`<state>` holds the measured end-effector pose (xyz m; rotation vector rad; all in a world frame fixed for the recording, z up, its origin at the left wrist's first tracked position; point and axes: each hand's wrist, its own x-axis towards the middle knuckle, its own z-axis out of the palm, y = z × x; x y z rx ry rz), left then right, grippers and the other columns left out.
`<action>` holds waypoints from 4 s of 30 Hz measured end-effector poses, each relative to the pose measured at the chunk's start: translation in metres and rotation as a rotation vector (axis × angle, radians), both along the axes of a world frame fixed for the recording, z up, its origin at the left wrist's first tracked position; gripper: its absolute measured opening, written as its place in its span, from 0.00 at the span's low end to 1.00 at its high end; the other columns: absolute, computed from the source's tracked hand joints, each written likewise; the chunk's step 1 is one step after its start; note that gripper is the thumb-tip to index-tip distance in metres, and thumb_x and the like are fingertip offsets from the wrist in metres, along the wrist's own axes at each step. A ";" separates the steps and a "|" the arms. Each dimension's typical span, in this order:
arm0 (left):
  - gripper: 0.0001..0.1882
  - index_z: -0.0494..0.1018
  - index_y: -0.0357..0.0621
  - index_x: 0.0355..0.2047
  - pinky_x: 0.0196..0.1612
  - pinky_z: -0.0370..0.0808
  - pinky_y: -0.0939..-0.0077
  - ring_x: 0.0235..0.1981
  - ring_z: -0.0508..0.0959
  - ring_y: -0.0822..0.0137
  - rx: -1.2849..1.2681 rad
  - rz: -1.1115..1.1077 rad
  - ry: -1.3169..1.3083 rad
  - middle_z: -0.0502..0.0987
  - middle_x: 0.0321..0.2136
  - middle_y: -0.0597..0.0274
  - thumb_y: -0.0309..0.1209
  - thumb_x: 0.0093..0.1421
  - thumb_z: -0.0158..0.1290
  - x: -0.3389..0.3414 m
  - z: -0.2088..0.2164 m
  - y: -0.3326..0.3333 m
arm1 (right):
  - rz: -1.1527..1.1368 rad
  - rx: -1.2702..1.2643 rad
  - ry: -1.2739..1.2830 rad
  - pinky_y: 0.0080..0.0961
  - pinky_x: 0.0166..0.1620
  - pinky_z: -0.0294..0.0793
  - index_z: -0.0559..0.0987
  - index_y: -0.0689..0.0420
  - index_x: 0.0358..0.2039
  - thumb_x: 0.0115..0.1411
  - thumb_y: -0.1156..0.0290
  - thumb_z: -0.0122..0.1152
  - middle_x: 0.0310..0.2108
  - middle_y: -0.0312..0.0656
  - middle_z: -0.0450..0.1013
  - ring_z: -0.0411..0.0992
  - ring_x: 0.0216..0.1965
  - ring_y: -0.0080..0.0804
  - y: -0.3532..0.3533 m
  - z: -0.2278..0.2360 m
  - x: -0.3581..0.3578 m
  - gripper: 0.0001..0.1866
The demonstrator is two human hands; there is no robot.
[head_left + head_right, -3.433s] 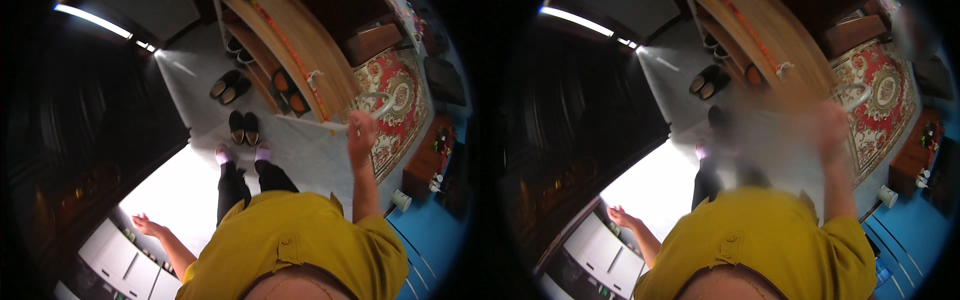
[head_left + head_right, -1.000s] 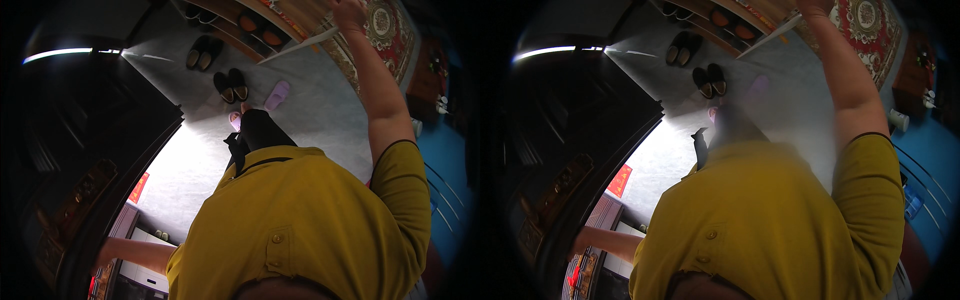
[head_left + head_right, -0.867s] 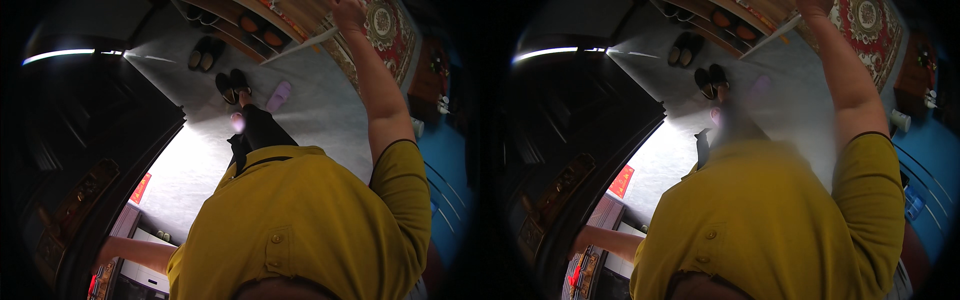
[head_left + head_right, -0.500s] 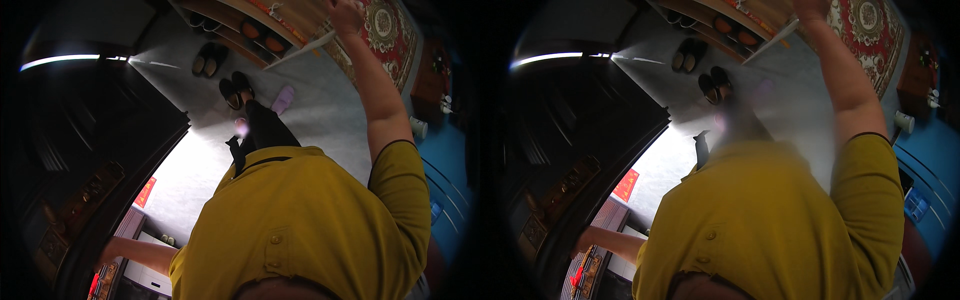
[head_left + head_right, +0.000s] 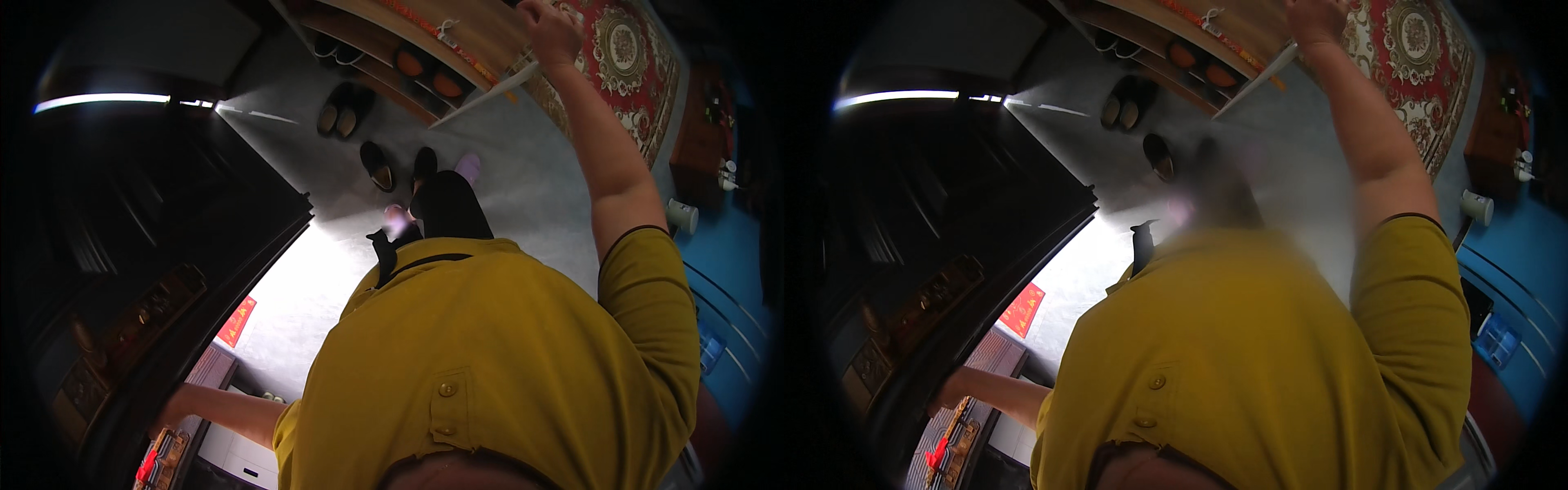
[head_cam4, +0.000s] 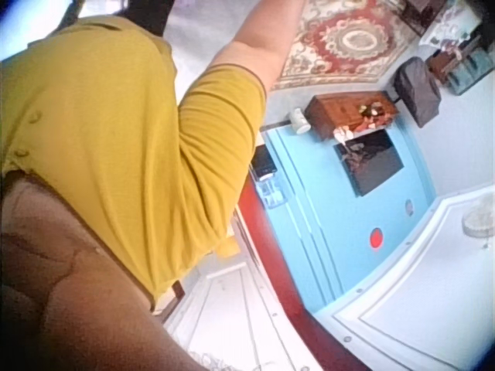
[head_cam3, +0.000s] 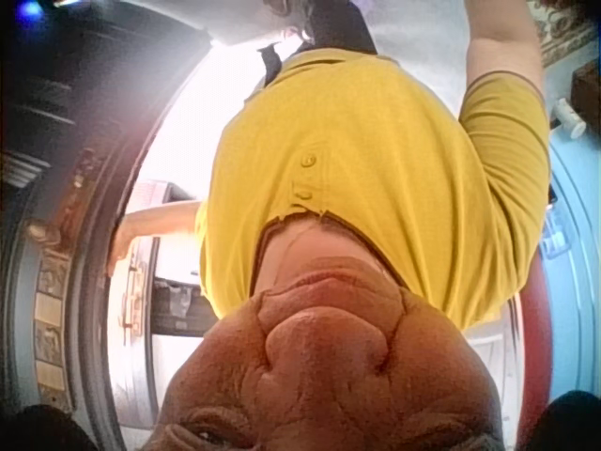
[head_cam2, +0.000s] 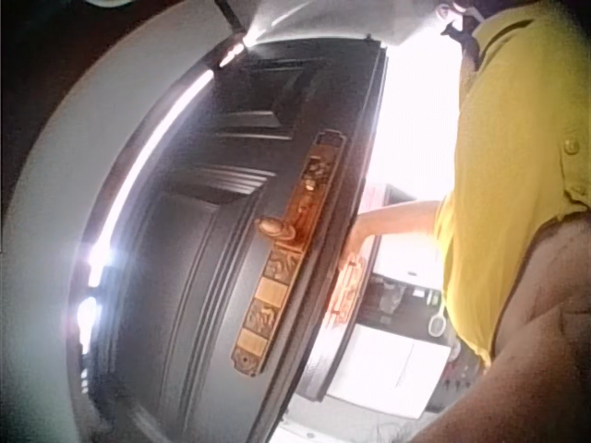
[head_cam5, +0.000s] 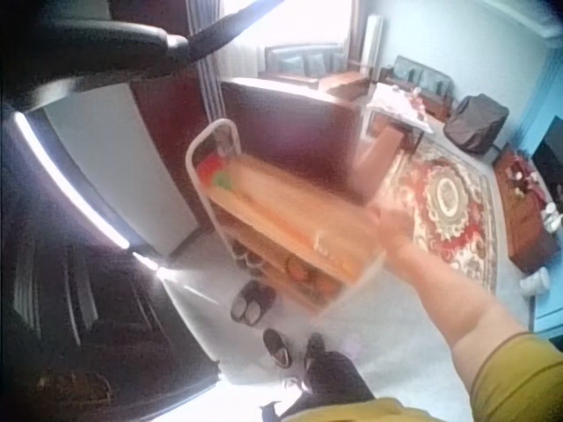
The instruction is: The person enters the house, walks through the living room and dining area, and retrieves a plastic bag from a chair. They then walk back toward the entrance while holding the bag.
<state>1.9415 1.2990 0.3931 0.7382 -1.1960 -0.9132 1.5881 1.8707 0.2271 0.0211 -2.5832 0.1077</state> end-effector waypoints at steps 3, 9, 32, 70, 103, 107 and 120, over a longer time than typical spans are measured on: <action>0.30 0.63 0.41 0.47 0.45 0.71 0.66 0.41 0.73 0.62 0.006 -0.003 0.001 0.71 0.41 0.58 0.54 0.57 0.38 0.001 -0.001 0.002 | 0.038 -0.024 0.072 0.36 0.38 0.66 0.77 0.50 0.22 0.47 0.66 0.54 0.26 0.42 0.72 0.69 0.33 0.40 0.002 -0.005 0.003 0.05; 0.30 0.63 0.41 0.47 0.46 0.70 0.66 0.42 0.73 0.61 0.004 -0.016 -0.006 0.72 0.41 0.57 0.54 0.57 0.38 -0.003 -0.002 0.006 | 0.038 0.032 0.101 0.36 0.35 0.66 0.77 0.50 0.22 0.47 0.65 0.53 0.24 0.42 0.72 0.70 0.30 0.39 0.002 -0.004 0.001 0.06; 0.32 0.65 0.39 0.47 0.49 0.69 0.65 0.42 0.73 0.60 0.052 0.042 0.046 0.73 0.41 0.56 0.56 0.58 0.36 -0.021 0.011 0.038 | 0.139 -0.087 0.195 0.36 0.34 0.65 0.76 0.49 0.18 0.47 0.66 0.50 0.20 0.38 0.71 0.68 0.26 0.39 0.001 0.004 0.001 0.07; 0.30 0.60 0.40 0.47 0.40 0.76 0.63 0.35 0.76 0.58 0.128 0.612 -0.447 0.73 0.36 0.51 0.43 0.50 0.57 -0.042 0.027 0.092 | 0.170 -0.178 0.344 0.35 0.33 0.64 0.74 0.48 0.16 0.45 0.66 0.54 0.17 0.37 0.68 0.66 0.25 0.38 -0.012 0.030 0.022 0.05; 0.26 0.57 0.41 0.46 0.34 0.80 0.62 0.34 0.76 0.47 0.083 0.749 -0.655 0.70 0.36 0.43 0.40 0.52 0.53 -0.043 0.027 0.093 | 0.161 -0.281 0.300 0.35 0.34 0.65 0.74 0.46 0.18 0.45 0.65 0.56 0.19 0.34 0.70 0.67 0.28 0.35 -0.005 0.024 0.018 0.03; 0.28 0.56 0.41 0.46 0.34 0.80 0.62 0.34 0.76 0.46 0.106 0.709 -0.624 0.70 0.36 0.42 0.41 0.51 0.54 -0.041 0.024 0.092 | 0.156 -0.240 0.219 0.31 0.41 0.62 0.76 0.44 0.23 0.49 0.63 0.55 0.21 0.31 0.71 0.69 0.29 0.31 -0.001 0.022 0.020 0.03; 0.19 0.57 0.50 0.43 0.31 0.78 0.52 0.33 0.75 0.39 0.076 0.898 -0.771 0.72 0.33 0.35 0.38 0.54 0.49 0.006 0.000 -0.013 | 0.201 -0.283 0.292 0.27 0.43 0.61 0.75 0.44 0.23 0.49 0.66 0.58 0.21 0.27 0.71 0.69 0.29 0.27 -0.006 0.035 0.020 0.00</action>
